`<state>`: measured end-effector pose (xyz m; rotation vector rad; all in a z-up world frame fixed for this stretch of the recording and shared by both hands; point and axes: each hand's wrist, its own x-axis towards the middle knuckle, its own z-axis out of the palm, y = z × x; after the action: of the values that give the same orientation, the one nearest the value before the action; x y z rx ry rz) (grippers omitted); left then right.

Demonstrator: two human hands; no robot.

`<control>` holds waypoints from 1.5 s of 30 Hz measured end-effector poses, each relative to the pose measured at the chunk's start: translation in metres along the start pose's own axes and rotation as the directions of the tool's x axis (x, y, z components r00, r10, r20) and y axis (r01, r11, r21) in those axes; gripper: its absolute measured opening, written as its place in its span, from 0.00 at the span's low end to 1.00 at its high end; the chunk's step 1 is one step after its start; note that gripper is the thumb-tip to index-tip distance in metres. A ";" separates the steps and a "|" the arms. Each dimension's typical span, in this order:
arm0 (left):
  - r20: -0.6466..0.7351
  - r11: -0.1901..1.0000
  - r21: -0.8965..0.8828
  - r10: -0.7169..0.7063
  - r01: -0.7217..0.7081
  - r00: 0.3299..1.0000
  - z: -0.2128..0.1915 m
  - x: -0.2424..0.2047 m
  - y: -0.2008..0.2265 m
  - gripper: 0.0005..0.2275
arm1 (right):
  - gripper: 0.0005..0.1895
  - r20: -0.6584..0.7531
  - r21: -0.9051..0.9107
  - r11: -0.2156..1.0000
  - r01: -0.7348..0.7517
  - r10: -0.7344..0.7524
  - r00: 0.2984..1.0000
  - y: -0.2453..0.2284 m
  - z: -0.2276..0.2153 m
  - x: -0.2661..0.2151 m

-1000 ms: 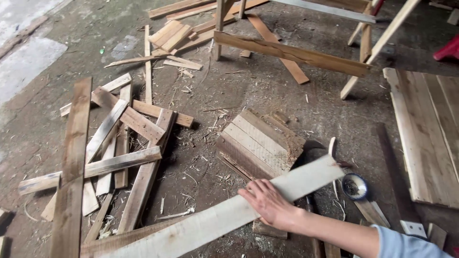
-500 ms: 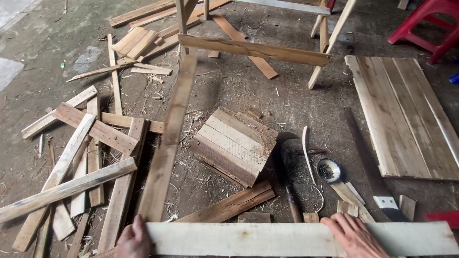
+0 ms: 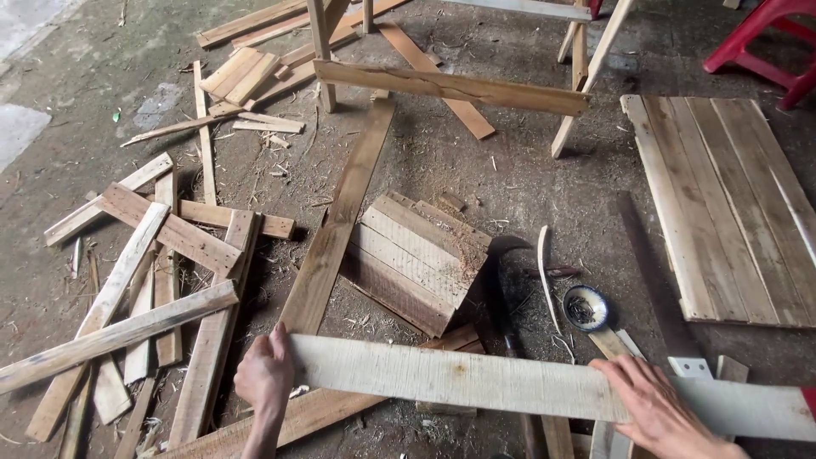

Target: The person uses a hand saw to cut a long wooden plank placed on a stack of wood scraps. After completing the cut, they pick up the cut piece and place it aside, then handle another plank.

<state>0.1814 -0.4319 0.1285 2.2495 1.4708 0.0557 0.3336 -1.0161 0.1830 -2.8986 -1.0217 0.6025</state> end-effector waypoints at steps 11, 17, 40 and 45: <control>0.079 0.960 -0.243 0.161 -0.138 0.984 0.067 0.013 0.135 0.26 | 0.50 -0.158 -0.244 0.948 -0.207 0.171 0.972 0.154 0.019 0.094; 0.283 0.909 -0.416 0.125 0.004 0.951 0.076 0.019 0.155 0.26 | 0.51 -0.208 -0.279 0.928 -0.247 0.193 0.959 0.178 0.009 0.141; 0.697 0.584 -0.643 0.179 0.495 0.695 0.069 0.023 0.122 0.11 | 0.66 -0.304 -0.304 0.847 -0.435 0.347 0.887 0.173 0.004 0.216; 0.682 0.555 -0.659 0.158 0.507 0.714 0.071 0.016 0.123 0.11 | 0.67 -0.288 -0.337 0.826 -0.452 0.366 0.885 0.179 0.012 0.228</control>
<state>0.3133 -0.4827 0.1088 1.0969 0.9323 -0.1287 0.5996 -1.0197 0.0671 -3.4795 -0.5334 0.0708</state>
